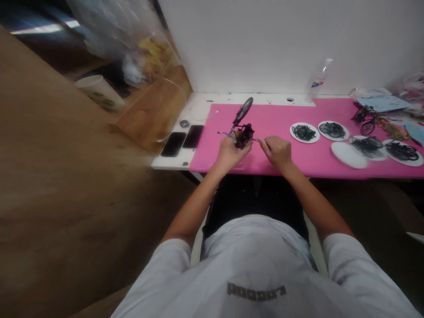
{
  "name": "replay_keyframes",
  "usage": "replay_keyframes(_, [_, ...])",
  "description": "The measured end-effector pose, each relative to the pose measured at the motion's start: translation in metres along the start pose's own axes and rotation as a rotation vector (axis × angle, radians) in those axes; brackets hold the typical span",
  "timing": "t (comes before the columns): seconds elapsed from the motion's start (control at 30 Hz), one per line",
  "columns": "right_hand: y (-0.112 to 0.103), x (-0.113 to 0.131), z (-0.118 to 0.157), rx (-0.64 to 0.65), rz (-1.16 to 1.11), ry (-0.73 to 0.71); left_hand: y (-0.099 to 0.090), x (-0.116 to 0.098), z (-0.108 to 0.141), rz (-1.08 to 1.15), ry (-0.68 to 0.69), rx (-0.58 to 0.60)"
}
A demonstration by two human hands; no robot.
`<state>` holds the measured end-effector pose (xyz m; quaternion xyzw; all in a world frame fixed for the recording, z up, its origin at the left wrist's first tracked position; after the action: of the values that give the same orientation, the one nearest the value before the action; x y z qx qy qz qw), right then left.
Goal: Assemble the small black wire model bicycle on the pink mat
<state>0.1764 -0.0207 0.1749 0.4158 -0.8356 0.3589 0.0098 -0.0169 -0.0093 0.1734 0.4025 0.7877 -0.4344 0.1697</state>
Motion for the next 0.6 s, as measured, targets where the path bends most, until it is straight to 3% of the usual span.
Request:
replay_keyframes(0.27, [0.007,0.002,0.002,0.044,-0.203,0.098,-0.002,0.005,-0.001,-0.029,-0.021,-0.037])
replay_keyframes(0.6, [0.018,-0.011,0.005,0.103,-0.181,0.083,-0.003,0.011,-0.003,-0.030,-0.048,-0.023])
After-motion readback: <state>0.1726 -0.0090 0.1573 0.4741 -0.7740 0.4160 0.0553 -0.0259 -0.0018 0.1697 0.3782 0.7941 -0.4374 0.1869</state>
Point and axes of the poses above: each hand's wrist, its own z-axis away from the middle knuckle, its own y-axis out of the palm, x = y × z, the point moved 7 cm from there along -z, towards the middle knuckle, and after that the axes turned 13 degrees about -z, right-handed, at the moved point
